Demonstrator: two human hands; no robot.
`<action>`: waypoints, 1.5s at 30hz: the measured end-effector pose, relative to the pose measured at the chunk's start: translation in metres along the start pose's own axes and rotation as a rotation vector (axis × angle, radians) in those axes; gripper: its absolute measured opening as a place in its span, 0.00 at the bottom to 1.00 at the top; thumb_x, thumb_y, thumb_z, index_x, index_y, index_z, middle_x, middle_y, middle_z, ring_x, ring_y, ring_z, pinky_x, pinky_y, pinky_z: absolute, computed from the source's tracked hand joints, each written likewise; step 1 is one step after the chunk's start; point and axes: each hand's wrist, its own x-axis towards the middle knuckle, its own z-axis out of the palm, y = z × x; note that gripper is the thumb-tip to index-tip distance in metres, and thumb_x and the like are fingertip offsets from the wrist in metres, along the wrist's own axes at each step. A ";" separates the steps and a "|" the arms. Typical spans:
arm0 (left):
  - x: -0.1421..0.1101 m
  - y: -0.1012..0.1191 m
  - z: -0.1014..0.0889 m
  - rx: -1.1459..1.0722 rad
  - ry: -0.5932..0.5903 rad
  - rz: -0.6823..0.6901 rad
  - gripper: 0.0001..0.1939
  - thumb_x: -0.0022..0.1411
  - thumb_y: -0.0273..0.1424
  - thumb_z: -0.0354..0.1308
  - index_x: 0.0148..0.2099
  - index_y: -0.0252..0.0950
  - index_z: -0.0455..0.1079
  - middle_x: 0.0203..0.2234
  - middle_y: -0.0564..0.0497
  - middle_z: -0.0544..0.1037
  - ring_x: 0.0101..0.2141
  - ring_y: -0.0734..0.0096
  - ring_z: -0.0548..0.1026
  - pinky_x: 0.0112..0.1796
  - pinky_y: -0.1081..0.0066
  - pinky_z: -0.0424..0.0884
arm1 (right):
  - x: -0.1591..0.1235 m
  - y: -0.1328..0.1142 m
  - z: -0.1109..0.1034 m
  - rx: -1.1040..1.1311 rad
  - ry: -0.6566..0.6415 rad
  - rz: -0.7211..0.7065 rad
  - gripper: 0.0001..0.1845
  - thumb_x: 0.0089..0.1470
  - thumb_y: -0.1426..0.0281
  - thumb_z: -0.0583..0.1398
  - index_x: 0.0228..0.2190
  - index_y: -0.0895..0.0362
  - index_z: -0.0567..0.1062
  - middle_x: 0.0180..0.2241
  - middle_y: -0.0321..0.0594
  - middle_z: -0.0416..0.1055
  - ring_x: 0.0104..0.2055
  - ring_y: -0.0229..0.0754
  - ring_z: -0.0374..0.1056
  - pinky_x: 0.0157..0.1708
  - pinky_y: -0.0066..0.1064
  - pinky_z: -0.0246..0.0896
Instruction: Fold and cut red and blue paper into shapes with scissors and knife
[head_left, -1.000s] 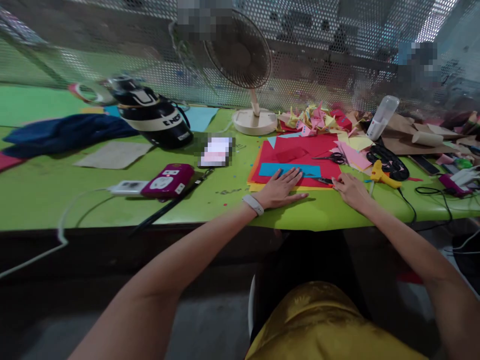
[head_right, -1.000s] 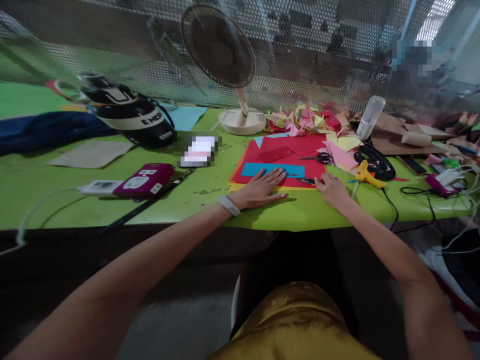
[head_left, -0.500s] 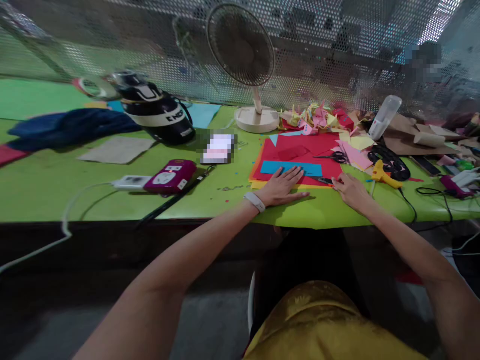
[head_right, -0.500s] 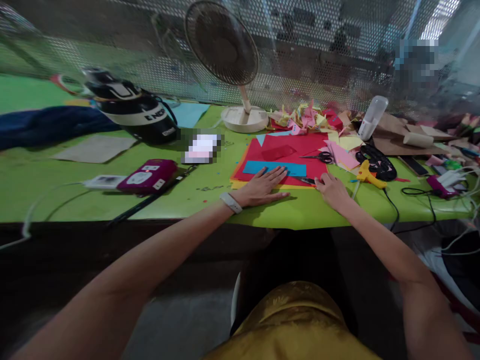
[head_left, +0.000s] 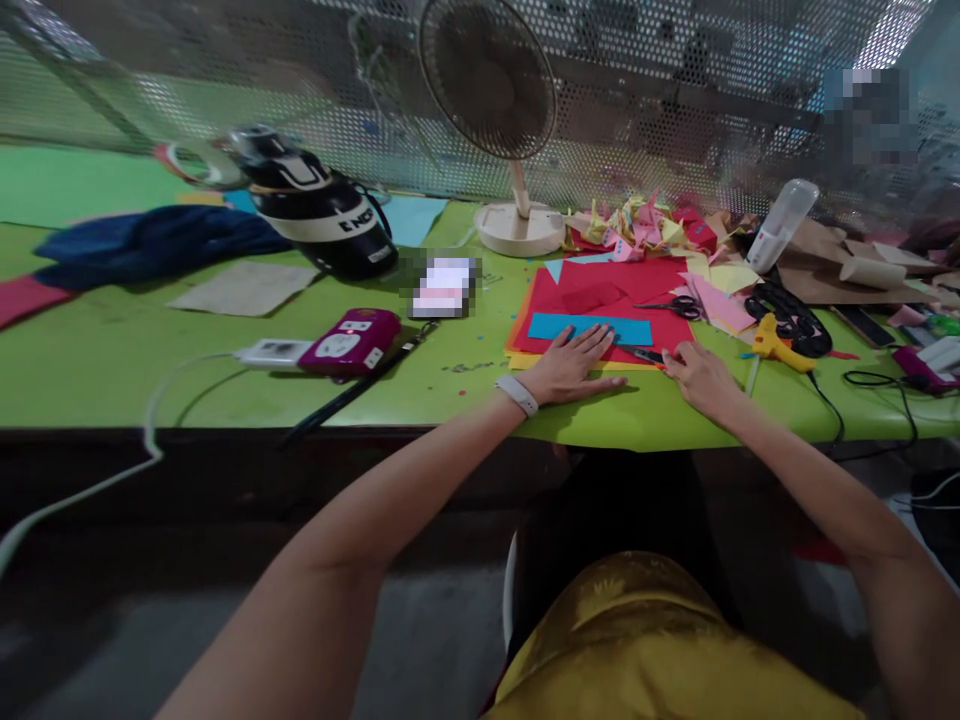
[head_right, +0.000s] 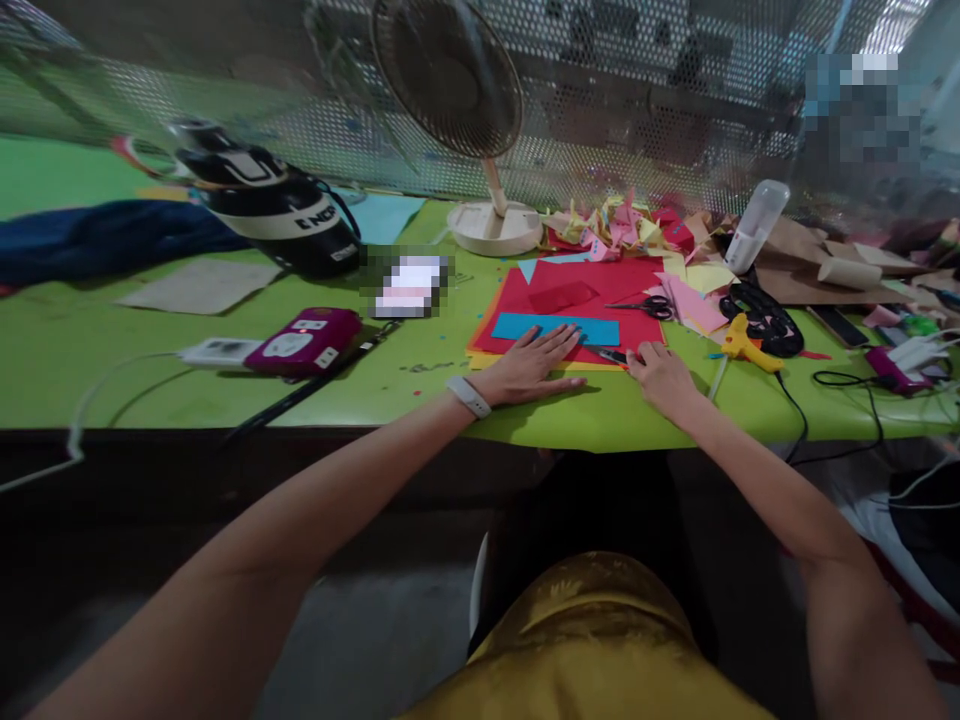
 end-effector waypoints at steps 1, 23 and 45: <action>0.000 0.000 0.000 -0.003 0.000 0.000 0.47 0.61 0.61 0.32 0.71 0.33 0.37 0.69 0.43 0.43 0.68 0.60 0.40 0.63 0.59 0.30 | 0.000 -0.001 0.001 0.001 0.007 0.008 0.22 0.62 0.75 0.49 0.55 0.63 0.69 0.45 0.53 0.68 0.44 0.48 0.62 0.39 0.35 0.58; 0.011 0.010 -0.002 -0.032 -0.034 0.017 0.47 0.63 0.59 0.29 0.71 0.31 0.37 0.69 0.40 0.43 0.68 0.57 0.40 0.62 0.56 0.31 | 0.006 -0.004 0.002 -0.035 0.065 0.062 0.22 0.65 0.69 0.46 0.55 0.61 0.70 0.44 0.52 0.69 0.45 0.49 0.63 0.39 0.35 0.58; -0.010 0.009 0.005 -0.019 0.023 -0.160 0.47 0.61 0.61 0.32 0.72 0.37 0.35 0.69 0.44 0.43 0.67 0.51 0.41 0.62 0.50 0.33 | 0.017 -0.001 -0.005 -0.016 -0.020 0.030 0.23 0.63 0.75 0.47 0.56 0.64 0.69 0.46 0.56 0.68 0.46 0.51 0.62 0.41 0.38 0.61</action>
